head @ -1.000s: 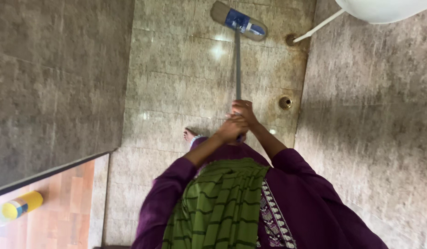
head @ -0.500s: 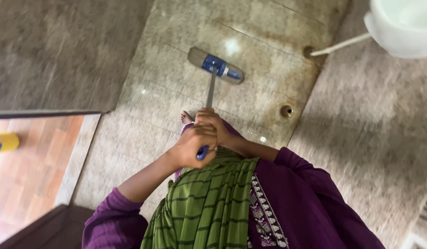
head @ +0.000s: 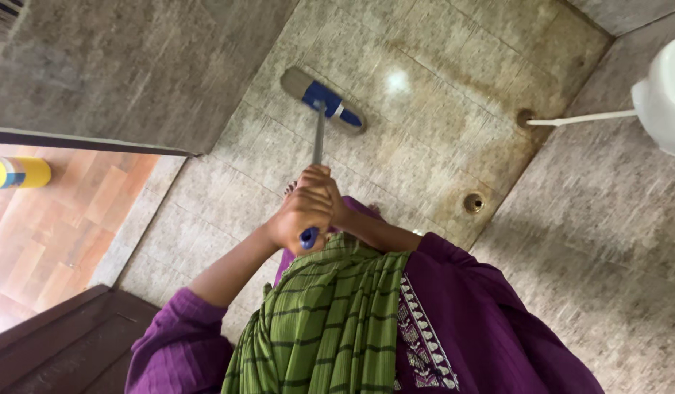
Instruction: The person scrubs the floor in a bathroom using a long-handled brush, moving it back and forth across the tiles.
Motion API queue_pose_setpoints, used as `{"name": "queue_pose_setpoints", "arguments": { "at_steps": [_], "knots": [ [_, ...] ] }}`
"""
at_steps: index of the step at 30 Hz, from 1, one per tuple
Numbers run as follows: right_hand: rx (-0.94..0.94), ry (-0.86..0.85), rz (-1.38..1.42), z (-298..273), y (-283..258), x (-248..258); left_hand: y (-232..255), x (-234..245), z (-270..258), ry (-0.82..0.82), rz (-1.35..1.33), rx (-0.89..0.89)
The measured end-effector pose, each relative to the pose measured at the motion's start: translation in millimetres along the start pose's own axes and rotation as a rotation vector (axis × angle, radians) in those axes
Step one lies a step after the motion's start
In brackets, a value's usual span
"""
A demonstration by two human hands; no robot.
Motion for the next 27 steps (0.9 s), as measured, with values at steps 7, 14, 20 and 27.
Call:
{"name": "queue_pose_setpoints", "arguments": {
  "at_steps": [7,14,20,27],
  "knots": [
    [0.028,0.139,-0.226,46,108,-35,-127,46,-33,-0.116,0.053,-0.028],
    [-0.234,0.031,-0.512,102,204,-11,-219,119,-28,-0.035,0.254,0.038],
    [-0.633,-0.233,-0.572,72,204,-25,-258,84,-94,-0.088,0.284,0.06],
    [-0.273,-0.31,-0.76,-2,160,-80,-204,30,-176,0.027,0.262,0.047]
  ]
}}
Point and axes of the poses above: each hand's wrist, its own z-axis towards the middle knuckle, its own x-axis out of the back of the hand, y = z × x, the point moved 2 cm from there along z, towards the middle knuckle, and after that the axes turned 4 degrees about -z, right-handed, at the moved point
